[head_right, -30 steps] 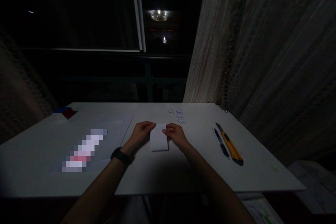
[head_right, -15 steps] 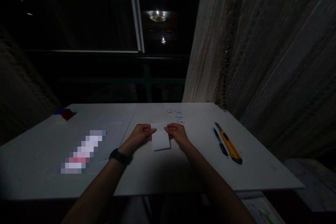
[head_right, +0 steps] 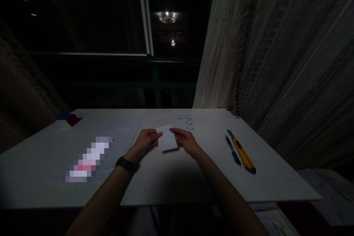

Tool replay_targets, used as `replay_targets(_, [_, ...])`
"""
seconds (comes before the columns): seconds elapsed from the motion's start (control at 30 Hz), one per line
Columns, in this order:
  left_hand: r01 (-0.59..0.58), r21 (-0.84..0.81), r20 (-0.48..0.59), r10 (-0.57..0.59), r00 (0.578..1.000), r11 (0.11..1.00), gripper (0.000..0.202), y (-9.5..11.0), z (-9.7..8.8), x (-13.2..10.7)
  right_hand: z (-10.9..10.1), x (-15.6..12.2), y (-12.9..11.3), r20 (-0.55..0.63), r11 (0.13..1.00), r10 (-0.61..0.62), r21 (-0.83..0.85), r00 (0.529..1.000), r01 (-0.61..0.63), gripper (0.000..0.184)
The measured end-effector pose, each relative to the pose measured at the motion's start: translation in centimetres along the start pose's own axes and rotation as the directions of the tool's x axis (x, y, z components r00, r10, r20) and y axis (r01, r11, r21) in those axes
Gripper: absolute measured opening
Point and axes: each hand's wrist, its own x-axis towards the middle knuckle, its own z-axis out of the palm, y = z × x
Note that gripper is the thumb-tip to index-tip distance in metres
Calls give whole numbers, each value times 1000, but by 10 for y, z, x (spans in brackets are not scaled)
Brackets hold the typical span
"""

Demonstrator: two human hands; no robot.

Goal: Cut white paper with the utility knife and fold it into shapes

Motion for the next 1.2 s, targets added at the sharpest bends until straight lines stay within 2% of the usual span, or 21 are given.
replay_targets(0.13, [12, 11, 44, -12, 999, 1000, 32, 2, 0, -2, 1, -3, 1, 189, 991, -9, -128, 982, 34, 38])
replay_targets(0.27, [40, 50, 66, -43, 997, 998, 34, 2, 1, -3, 1, -5, 0, 252, 945, -21, -310, 967, 101, 34])
replay_targets(0.4, [44, 27, 70, -46, 996, 999, 34, 1, 1, -2, 0, -5, 0, 186, 942, 30, -335, 982, 35, 33])
replay_targets(0.5, [37, 42, 68, -40, 997, 998, 32, 0, 0, -1, 1, -5, 1, 152, 972, 70, -235, 986, -32, 42])
replay_targets(0.6, [55, 29, 115, -58, 992, 998, 30, 0, -1, -2, 3, -4, 1, 98, 987, 77, -148, 992, -62, 46])
replay_targets(0.8, [98, 86, 199, -114, 973, 991, 33, -1, 2, -6, 1, 0, 4, -92, 991, 14, -131, 996, -26, 39])
replay_targets(0.97, [125, 146, 271, -161, 949, 981, 37, -1, 6, -8, 3, 4, 8, -175, 987, -49, -158, 983, 21, 39])
replay_targets(1.07, [94, 158, 275, -135, 952, 983, 38, -5, 8, -6, 5, 4, 9, -212, 981, -79, -190, 974, 38, 40])
replay_targets(1.2, [48, 187, 207, -87, 974, 981, 34, -12, 9, -3, 8, 3, 8, -204, 975, -96, -216, 974, 50, 43])
